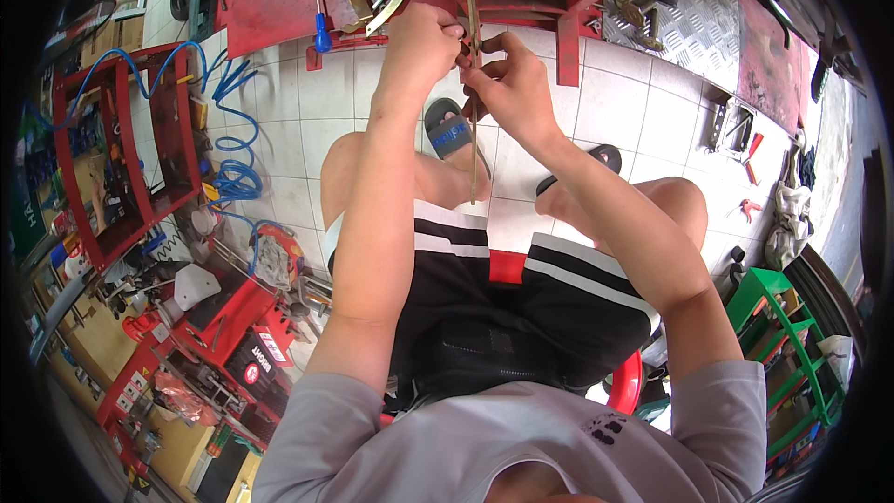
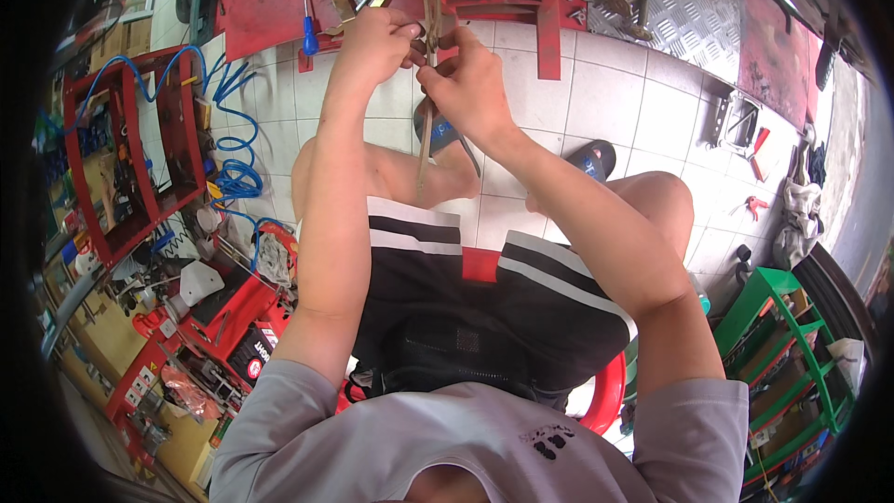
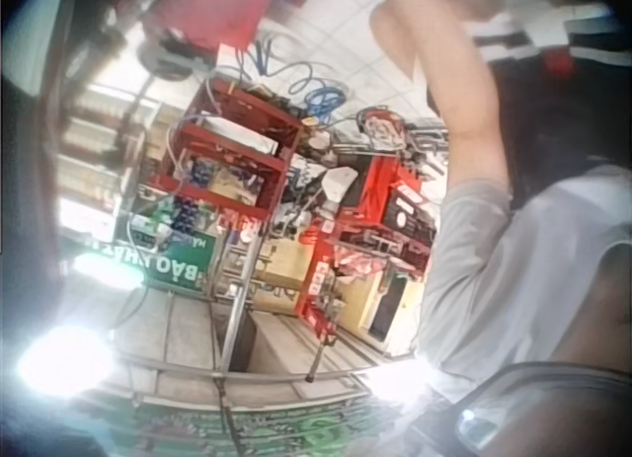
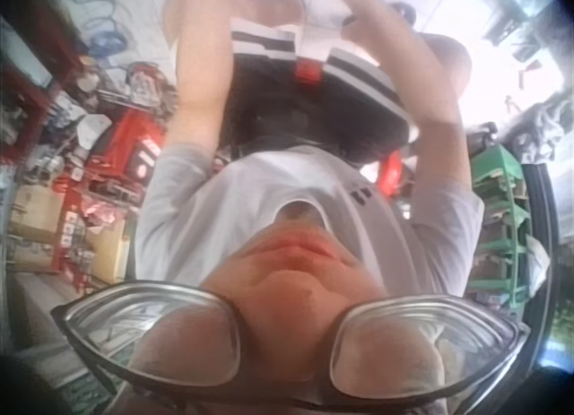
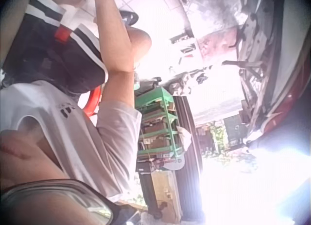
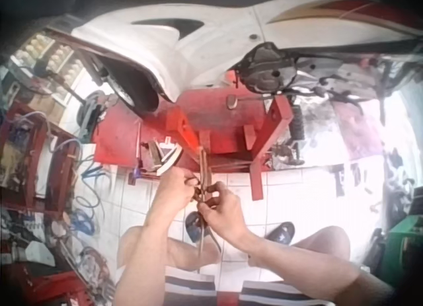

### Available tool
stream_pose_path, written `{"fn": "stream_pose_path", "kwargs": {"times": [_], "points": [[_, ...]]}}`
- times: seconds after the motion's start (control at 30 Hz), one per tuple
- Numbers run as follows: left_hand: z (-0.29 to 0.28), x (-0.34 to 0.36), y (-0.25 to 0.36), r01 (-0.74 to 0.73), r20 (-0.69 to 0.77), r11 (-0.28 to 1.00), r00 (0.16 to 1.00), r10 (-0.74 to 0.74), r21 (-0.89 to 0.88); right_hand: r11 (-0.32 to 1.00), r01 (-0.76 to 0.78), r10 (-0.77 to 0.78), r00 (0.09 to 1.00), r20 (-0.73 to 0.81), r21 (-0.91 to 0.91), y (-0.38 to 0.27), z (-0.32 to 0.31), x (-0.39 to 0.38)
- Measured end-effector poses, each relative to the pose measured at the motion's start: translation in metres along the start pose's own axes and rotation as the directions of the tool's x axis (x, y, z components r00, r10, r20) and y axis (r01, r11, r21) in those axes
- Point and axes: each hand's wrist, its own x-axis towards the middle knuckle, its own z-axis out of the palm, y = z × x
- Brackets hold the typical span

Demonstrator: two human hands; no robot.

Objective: The person sits on a stool in a workshop and works on mechanical parts, likely from a motorcycle. They use their hands to manipulate a long metal strip and a brass-colored component, assembling or adjusting them together.

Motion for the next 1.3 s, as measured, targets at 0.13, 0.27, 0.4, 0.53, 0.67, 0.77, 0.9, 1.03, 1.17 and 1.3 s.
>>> {"fn": "stream_pose_path", "kwargs": {"times": [0.13, 0.27, 0.4, 0.53, 0.67, 0.77, 0.9, 1.03, 1.17, 1.3], "points": [[-0.002, 0.01, -0.02, -0.133, -0.014, 0.978, 0.99, 0.137, 0.158, 0.998, 0.013, -0.012, 1.0, 0.015, -0.055, -0.007, 0.003, -0.002], [-0.003, 0.0, -0.004, -0.159, 0.008, 0.97, 0.987, 0.16, 0.183, 0.995, 0.024, -0.023, 1.0, 0.004, -0.1, -0.005, 0.001, 0.001], [-0.005, 0.002, -0.011, -0.09, 0.009, 0.986, 0.996, 0.089, 0.14, 0.994, 0.007, -0.006, 1.0, 0.011, -0.11, -0.007, 0.002, 0.0], [-0.007, 0.001, -0.014, -0.095, 0.038, 0.995, 0.995, 0.093, 0.034, 0.994, 0.003, -0.001, 1.0, 0.017, -0.112, -0.006, 0.0, 0.001], [-0.006, 0.0, -0.012, -0.075, 0.015, 0.994, 0.997, 0.074, 0.075, 0.997, 0.003, -0.001, 1.0, 0.014, -0.083, -0.007, 0.0, 0.001], [-0.004, 0.0, -0.008, -0.047, 0.009, 0.989, 0.999, 0.046, 0.14, 0.998, 0.0, 0.0, 1.0, 0.01, -0.058, -0.005, 0.0, 0.002], [-0.004, -0.001, -0.005, -0.012, 0.042, 0.99, 0.999, 0.006, 0.143, 0.998, 0.002, -0.002, 1.0, 0.003, -0.064, -0.005, 0.0, 0.001], [-0.004, 0.0, -0.007, 0.002, 0.056, 0.986, 0.998, -0.012, 0.165, 0.998, -0.01, 0.01, 1.0, 0.004, -0.067, -0.008, 0.0, 0.001], [-0.004, 0.001, -0.007, -0.003, 0.033, 0.981, 0.999, -0.004, 0.195, 0.997, -0.011, 0.012, 1.0, 0.007, -0.075, -0.01, 0.0, 0.0], [-0.004, -0.003, -0.004, -0.007, 0.002, 0.975, 1.0, 0.007, 0.222, 0.998, -0.001, 0.003, 1.0, 0.021, -0.07, -0.009, 0.0, 0.001]]}}
